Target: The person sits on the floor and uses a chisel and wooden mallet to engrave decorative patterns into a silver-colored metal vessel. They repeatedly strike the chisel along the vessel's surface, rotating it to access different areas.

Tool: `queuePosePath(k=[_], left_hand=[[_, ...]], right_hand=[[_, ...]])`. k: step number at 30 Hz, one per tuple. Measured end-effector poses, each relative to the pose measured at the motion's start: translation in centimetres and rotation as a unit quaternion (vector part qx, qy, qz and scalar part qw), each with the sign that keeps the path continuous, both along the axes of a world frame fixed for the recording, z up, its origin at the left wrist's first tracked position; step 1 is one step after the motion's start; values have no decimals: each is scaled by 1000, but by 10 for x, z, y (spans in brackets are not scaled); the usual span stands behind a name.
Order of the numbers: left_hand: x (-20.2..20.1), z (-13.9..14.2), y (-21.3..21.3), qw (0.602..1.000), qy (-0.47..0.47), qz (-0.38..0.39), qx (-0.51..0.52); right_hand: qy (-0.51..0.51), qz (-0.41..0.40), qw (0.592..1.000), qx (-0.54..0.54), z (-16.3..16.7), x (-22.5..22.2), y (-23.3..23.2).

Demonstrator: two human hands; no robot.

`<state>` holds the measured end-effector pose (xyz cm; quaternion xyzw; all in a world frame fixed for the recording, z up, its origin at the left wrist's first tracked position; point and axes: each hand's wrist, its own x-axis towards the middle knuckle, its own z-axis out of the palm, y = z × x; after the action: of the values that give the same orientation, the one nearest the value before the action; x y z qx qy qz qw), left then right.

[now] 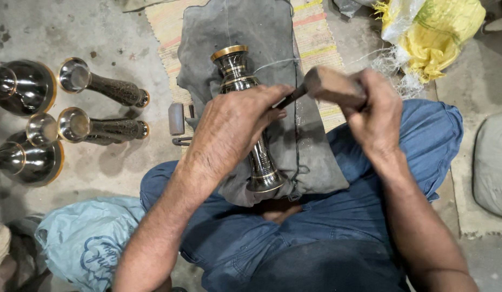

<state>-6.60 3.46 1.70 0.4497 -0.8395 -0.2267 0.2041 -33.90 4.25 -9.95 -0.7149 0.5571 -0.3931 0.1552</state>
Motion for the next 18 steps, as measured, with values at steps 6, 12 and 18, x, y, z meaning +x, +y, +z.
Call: queuePosePath(k=[6,12,18], left_hand=[[6,-10,13,996,51,46,-60],[14,-28,29,969,192,156,-21],[16,-37,40,962,206,164,-68]], right_hand=[[101,46,992,51,35,-5,-18],[45,71,995,51,80,9,-26],[129,128,981,-69,124,35,-26]])
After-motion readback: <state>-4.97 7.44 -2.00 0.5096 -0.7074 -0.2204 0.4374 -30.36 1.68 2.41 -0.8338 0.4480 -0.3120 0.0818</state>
